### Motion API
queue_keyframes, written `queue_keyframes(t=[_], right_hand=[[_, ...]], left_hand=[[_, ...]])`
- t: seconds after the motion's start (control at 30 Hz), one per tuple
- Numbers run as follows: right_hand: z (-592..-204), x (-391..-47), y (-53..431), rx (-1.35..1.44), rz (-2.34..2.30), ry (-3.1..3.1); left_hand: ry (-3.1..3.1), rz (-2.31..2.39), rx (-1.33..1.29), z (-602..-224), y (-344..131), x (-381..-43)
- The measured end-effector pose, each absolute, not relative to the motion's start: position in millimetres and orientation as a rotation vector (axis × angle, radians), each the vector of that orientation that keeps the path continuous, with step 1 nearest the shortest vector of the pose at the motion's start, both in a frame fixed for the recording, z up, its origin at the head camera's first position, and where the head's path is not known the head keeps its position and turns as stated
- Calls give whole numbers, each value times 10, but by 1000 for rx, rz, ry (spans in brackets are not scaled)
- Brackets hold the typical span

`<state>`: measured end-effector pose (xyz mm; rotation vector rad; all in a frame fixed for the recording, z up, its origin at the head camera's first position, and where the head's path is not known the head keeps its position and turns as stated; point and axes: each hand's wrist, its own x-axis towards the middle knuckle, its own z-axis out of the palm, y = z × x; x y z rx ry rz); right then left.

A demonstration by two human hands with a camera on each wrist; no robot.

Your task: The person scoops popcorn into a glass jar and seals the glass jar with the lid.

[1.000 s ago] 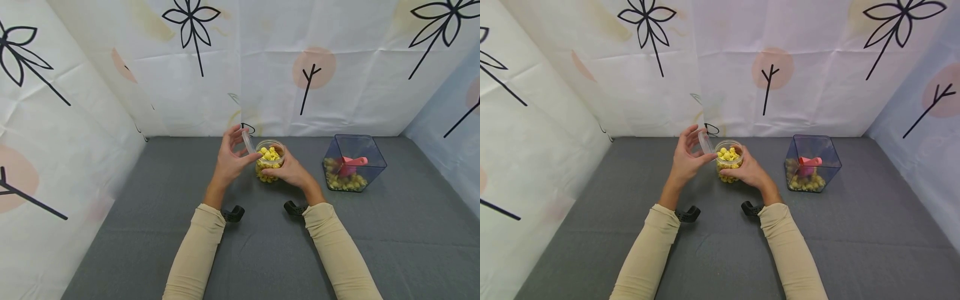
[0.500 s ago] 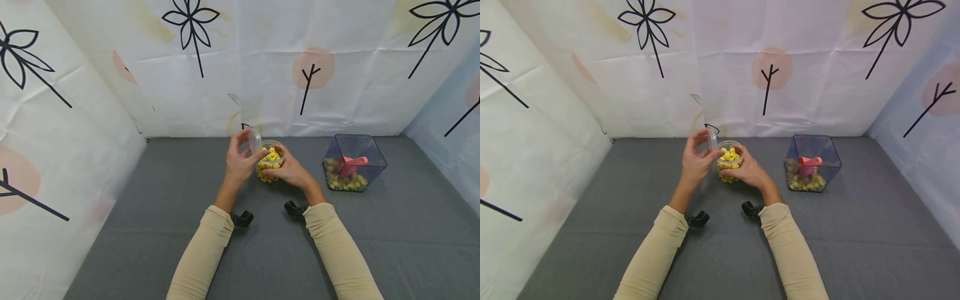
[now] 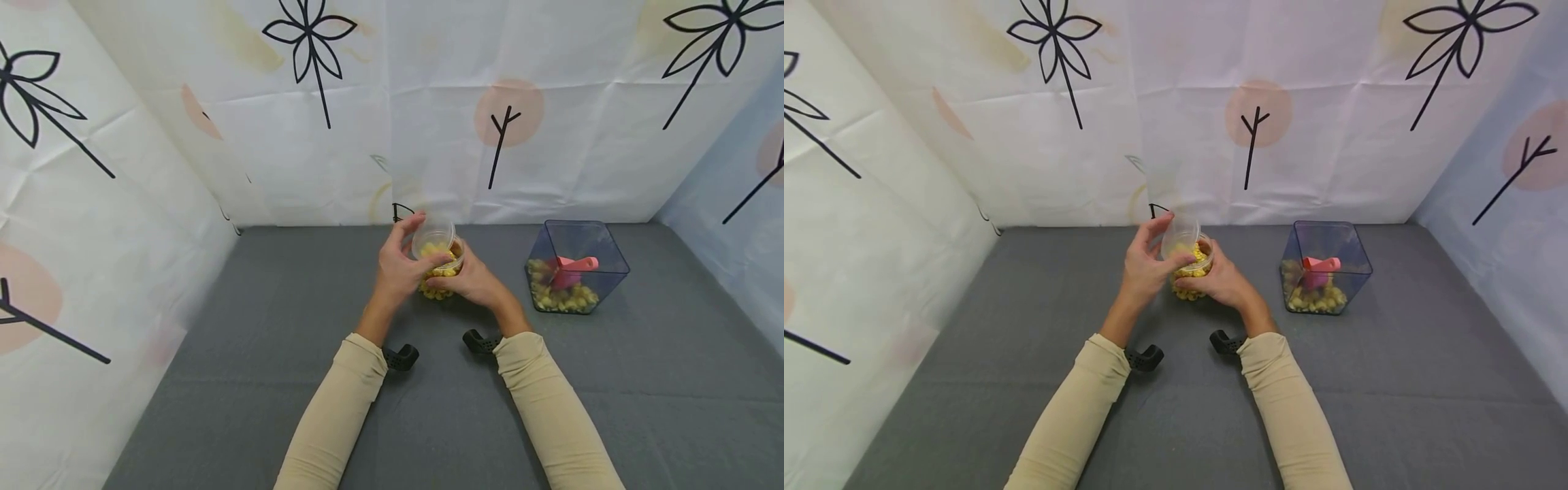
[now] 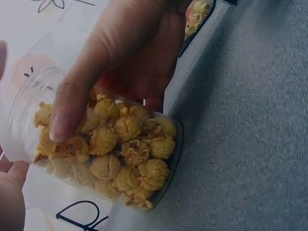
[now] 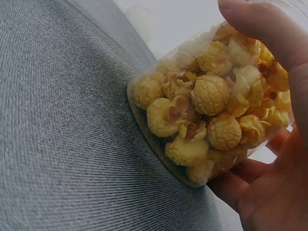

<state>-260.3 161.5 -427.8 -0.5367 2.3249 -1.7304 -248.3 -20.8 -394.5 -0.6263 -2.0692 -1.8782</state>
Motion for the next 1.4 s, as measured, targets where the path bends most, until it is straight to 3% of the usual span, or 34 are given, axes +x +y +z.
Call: queue_keyframes(t=[0.9,1.4], right_hand=[[-4307,-2625,1625,-587,-1741,2340],[-4290,-2647,1602,-590,-1757,2326]], left_hand=[[-2220,-1654,-803,-3976,-233,-2527],[-2260,-1612,-759,-3949,-259,-2518]])
